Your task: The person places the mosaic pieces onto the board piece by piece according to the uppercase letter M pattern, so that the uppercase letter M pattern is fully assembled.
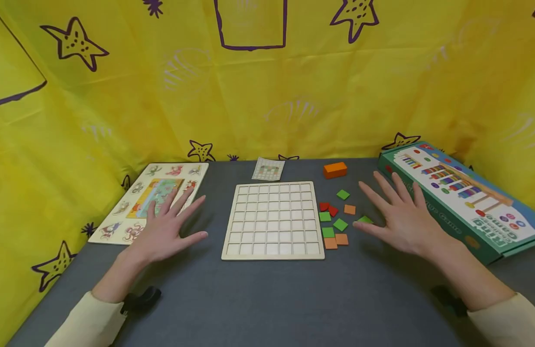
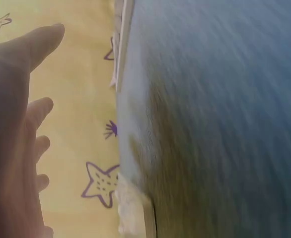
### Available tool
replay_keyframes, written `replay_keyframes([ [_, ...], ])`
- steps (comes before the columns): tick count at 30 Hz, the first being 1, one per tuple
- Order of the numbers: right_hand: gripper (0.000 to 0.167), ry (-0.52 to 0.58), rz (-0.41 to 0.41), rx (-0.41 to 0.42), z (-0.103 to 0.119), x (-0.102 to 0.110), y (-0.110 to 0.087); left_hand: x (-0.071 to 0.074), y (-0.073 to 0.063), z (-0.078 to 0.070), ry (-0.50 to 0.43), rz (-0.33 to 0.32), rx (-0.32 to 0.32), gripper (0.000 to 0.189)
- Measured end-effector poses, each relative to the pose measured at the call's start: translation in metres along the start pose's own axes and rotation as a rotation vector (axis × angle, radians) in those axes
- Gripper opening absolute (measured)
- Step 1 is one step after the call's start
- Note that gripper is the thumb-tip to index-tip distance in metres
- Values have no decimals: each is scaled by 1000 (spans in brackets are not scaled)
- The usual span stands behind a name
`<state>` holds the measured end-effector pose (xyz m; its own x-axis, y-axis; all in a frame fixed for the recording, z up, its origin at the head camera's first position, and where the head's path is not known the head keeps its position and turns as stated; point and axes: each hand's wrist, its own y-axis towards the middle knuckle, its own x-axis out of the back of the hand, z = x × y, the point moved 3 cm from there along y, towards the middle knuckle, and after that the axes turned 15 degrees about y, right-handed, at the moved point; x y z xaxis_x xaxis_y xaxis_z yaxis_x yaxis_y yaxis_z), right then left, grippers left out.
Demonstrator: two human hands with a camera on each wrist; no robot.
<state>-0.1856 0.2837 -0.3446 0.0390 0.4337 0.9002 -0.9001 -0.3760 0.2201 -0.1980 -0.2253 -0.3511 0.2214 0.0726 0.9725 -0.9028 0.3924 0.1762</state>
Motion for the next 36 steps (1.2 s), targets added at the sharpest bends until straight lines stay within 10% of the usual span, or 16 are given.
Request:
replay_keyframes([
  [20, 86, 229, 68, 26, 5, -18, 56, -32, 66, -31, -253, 77, -151, 92],
  [36, 62, 319, 212, 39, 9, -35, 81, -46, 67, -34, -318, 228, -235, 91],
])
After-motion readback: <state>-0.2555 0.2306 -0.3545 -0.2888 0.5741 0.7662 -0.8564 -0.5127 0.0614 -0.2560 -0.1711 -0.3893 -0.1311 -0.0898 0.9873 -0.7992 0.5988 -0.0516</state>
